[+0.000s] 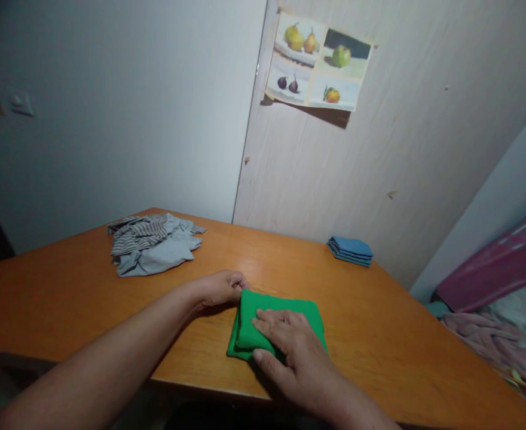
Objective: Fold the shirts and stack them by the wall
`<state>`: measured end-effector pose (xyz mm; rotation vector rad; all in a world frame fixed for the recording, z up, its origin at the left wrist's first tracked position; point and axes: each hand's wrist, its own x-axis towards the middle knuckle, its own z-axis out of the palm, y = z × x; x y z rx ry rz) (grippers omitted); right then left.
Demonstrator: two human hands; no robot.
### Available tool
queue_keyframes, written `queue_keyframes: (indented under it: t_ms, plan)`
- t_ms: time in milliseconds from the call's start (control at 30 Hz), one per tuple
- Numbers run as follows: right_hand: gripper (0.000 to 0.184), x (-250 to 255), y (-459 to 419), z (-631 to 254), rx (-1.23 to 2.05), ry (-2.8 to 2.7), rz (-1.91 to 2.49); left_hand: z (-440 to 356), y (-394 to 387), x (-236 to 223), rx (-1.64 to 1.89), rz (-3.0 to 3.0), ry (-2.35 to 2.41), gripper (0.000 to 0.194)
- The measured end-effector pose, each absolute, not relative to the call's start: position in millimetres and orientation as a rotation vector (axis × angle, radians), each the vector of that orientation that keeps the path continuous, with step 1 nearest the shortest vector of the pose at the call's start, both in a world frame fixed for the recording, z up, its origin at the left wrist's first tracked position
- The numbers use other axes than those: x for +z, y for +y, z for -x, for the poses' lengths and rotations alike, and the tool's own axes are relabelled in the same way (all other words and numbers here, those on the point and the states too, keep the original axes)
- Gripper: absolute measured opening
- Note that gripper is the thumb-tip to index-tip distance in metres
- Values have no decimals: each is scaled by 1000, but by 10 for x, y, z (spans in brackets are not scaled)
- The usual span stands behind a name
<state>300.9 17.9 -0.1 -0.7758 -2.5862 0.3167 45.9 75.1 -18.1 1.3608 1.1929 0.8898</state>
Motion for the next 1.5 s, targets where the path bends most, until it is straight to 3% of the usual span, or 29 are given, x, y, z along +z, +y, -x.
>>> queue_keyframes:
  t_ms: [333,533,800,1333,1500]
  plan:
    - [38,-99,291,-3015,523,-2379,854,-386,616,-79,823,-1354,1093,25]
    - [42,-147,265,-3037,397,-2411,829,-479,605,-107,816,-1462,1144,32]
    - [52,-58,194,-3032,265,-2601,799,-524,762,-223,857,-1684,1381,13]
    - [39,174,192,-2840,337,-2554,1000,-533,773,-231,814,-1842,1491,15]
    - [44,94,70,-2778,178,-2615,991,-519,768,-250,833,-1822,1472,16]
